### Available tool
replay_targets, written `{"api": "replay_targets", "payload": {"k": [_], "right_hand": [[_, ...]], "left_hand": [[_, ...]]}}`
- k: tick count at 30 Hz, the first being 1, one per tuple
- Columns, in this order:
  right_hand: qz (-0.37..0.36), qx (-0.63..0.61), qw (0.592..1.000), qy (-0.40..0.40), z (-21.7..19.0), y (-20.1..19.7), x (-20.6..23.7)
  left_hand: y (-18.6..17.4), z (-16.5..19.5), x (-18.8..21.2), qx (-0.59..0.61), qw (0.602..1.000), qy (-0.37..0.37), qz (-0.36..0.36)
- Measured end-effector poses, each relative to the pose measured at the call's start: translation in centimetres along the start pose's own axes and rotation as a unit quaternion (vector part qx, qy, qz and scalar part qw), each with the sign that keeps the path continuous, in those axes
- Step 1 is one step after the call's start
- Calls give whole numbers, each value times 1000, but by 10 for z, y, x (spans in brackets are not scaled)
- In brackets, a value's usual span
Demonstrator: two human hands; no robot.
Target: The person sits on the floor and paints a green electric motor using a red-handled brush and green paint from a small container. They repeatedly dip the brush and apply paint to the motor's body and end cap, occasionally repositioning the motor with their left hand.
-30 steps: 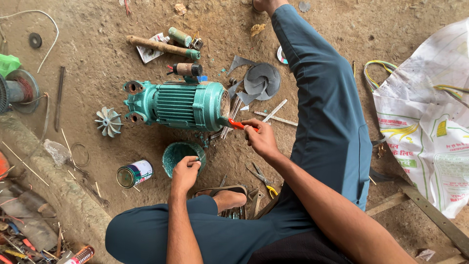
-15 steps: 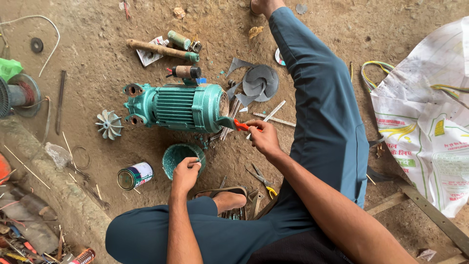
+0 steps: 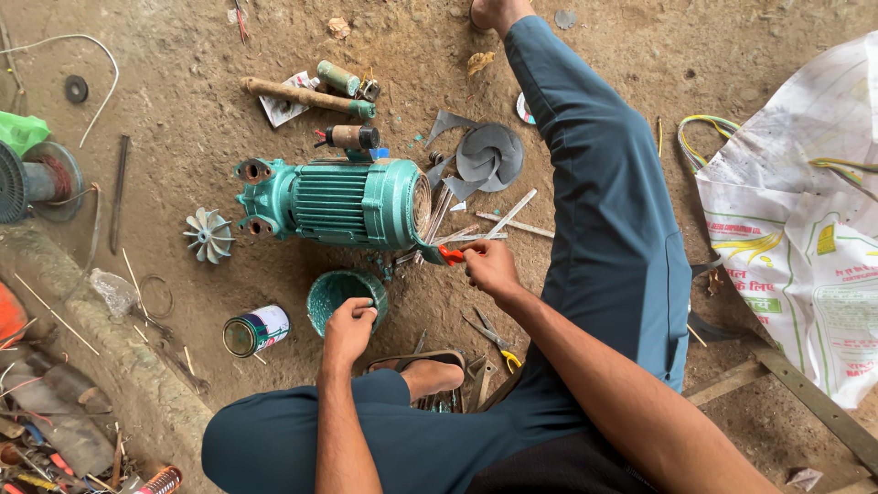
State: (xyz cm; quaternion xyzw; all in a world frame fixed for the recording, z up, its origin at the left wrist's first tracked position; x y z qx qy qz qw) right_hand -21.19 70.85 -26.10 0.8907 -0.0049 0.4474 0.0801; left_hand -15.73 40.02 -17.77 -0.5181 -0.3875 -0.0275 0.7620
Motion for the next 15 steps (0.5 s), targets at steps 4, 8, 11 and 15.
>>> {"api": "replay_targets", "payload": {"k": [4,8,11,15], "right_hand": [[4,18,1000,0,2,-1,0],[5,28,1000,-13,-4,-3,4],[19,74,997,-24,-12,-5,8],[-5,72,996,-43,-22,4,12]], "left_hand": [[0,1,-1,6,1000,5,-1],[-2,4,-1,7,1000,12,5],[-2,2,-2,-7,1000,-2,1],[-3,0,-2,1,1000,7,6]]}}
Point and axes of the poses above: each hand's wrist, its own x-axis away from the middle knuckle, its own y-axis out of the palm, z = x × y, the point moved 9 cm from there along -x, towards the middle knuckle, and after that the axes turned 14 degrees about -x, right-handed, at the moved point
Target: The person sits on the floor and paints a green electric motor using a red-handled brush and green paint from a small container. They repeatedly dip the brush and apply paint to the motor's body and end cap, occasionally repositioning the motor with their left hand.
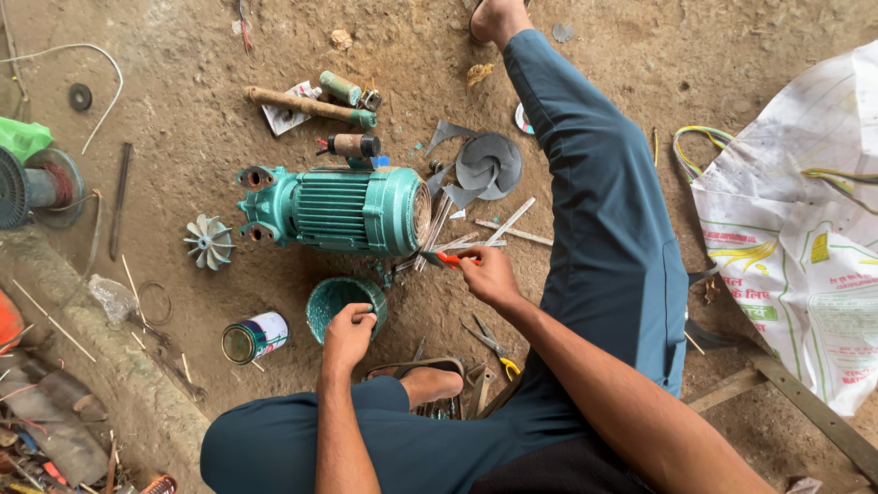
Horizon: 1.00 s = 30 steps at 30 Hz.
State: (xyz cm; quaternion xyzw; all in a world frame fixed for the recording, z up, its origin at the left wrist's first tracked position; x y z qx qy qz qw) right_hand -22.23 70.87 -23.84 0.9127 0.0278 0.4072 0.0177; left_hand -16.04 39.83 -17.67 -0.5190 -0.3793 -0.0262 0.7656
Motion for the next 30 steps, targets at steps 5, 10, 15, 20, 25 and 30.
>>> {"api": "replay_targets", "payload": {"k": [5,10,15,20,25,30], "right_hand": [[-21,-92,995,-43,-6,6,-2],[-50,-204,977,-38,-3,8,-10],[-45,-261,964,-22,-1,3,-13],[-39,-223,974,-17,-1,2,-13],[-31,-176,983,-27,-6,-3,-10],[13,-118,993,-17,-4,-13,-2]], "left_hand": [[3,-3,-1,9,1000,8,4],[5,-1,-4,13,1000,6,3],[5,-1,-3,10,1000,4,0],[5,-2,-2,15,1000,-1,-4],[5,0,-1,10,1000,-8,-11],[3,1,0,8,1000,-2,-2]]}}
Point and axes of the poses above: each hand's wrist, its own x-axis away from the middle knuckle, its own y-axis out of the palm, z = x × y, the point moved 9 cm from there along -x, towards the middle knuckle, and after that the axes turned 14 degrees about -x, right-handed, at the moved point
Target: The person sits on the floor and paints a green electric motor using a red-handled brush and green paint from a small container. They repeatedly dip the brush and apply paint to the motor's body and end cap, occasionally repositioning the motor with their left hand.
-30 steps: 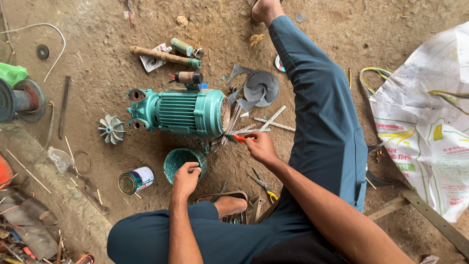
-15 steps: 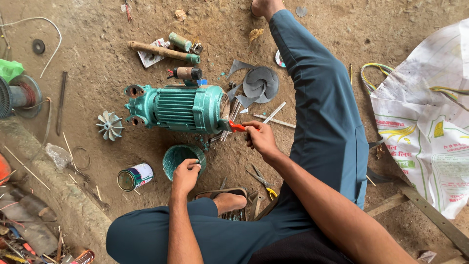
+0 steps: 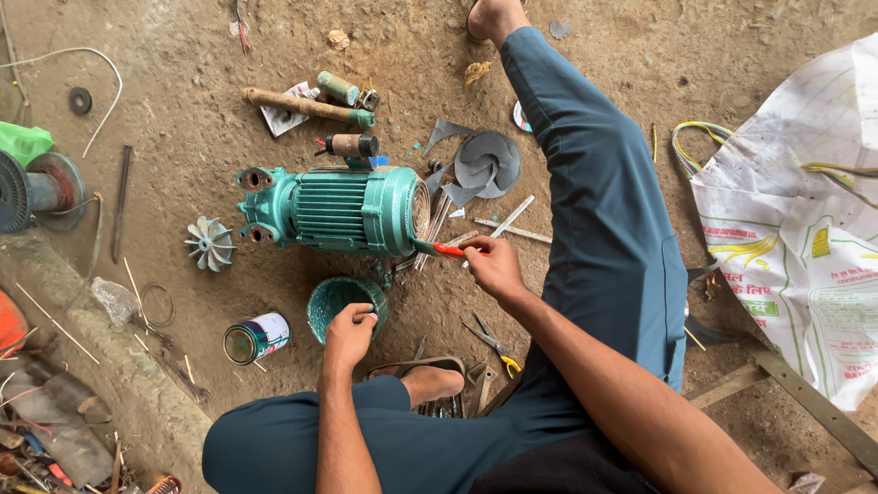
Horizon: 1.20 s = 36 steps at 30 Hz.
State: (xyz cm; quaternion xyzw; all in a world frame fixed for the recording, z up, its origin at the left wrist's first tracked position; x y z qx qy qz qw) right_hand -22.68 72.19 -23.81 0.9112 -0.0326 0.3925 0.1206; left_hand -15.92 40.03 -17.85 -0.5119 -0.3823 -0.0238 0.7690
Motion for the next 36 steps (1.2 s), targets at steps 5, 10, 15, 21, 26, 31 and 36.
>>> {"api": "replay_targets", "payload": {"k": [5,10,15,21,26,31,36], "right_hand": [[11,-28,999,-12,2,-1,-2],[7,-55,998,-7,7,3,-6],[-21,-36,999,-20,4,10,-4],[-6,-11,1000,-24,3,9,-3],[23,-7,999,-29,6,-1,-9],[51,82,990,-105,-5,-10,-11],[32,64,997,-36,1,-5,-8]], "left_hand": [[-2,-2,2,16,1000,14,12],[-2,-6,1,15,1000,-10,3],[-1,-4,-3,8,1000,2,7],[2,-8,-7,5,1000,18,17],[5,-10,-9,7,1000,20,15],[5,-8,-9,32,999,29,21],[3,-7,-4,23,999,25,15]]}}
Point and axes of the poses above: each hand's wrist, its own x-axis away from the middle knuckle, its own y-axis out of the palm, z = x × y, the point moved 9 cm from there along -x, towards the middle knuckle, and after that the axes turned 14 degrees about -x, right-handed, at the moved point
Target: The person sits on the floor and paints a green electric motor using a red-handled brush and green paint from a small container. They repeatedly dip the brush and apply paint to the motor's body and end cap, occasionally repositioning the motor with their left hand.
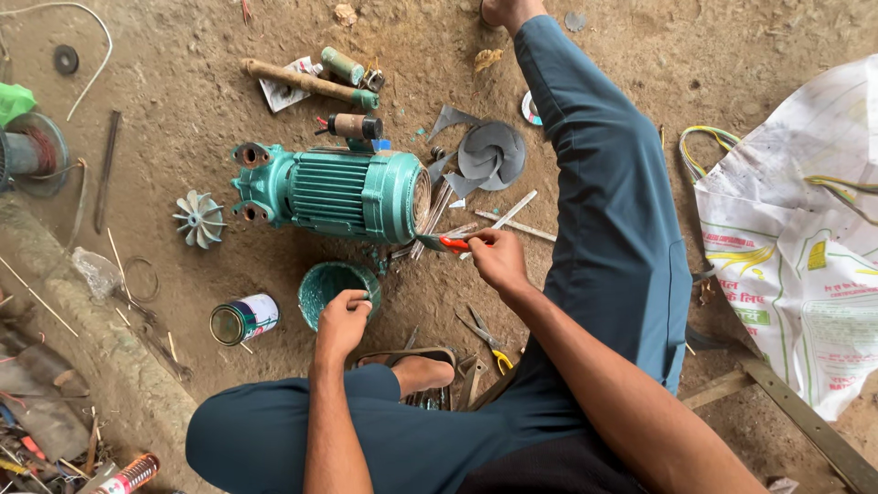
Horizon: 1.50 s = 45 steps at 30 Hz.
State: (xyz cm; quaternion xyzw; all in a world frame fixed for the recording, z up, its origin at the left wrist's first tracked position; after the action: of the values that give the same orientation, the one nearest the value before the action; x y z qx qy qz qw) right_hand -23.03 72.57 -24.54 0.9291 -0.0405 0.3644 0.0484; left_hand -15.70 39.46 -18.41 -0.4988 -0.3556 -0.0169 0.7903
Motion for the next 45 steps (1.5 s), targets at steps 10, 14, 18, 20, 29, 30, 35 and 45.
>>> {"api": "replay_targets", "payload": {"k": [10,14,18,20,29,30,35,45], "right_hand": [[-44,-164,985,13,1,10,-5],[-40,-165,985,30,5,7,-6],[-14,-140,989,51,1,1,-2],[-2,-134,989,69,-1,-3,1],[21,-259,964,46,-13,10,-15],[12,-254,965,61,-12,19,-18],[-47,-258,962,73,-13,47,-24],[25,-309,949,59,-36,6,-22]], "left_hand": [[-3,6,3,-4,1000,-21,-13],[-3,9,1,-19,1000,2,-5],[-4,9,1,-17,1000,-10,-11],[-4,8,3,-9,1000,-20,-18],[-4,5,4,3,1000,-7,-11],[-4,3,3,0,1000,-7,-9],[3,-6,-3,-8,1000,-25,-8],[-58,14,7,8,1000,0,13]]}}
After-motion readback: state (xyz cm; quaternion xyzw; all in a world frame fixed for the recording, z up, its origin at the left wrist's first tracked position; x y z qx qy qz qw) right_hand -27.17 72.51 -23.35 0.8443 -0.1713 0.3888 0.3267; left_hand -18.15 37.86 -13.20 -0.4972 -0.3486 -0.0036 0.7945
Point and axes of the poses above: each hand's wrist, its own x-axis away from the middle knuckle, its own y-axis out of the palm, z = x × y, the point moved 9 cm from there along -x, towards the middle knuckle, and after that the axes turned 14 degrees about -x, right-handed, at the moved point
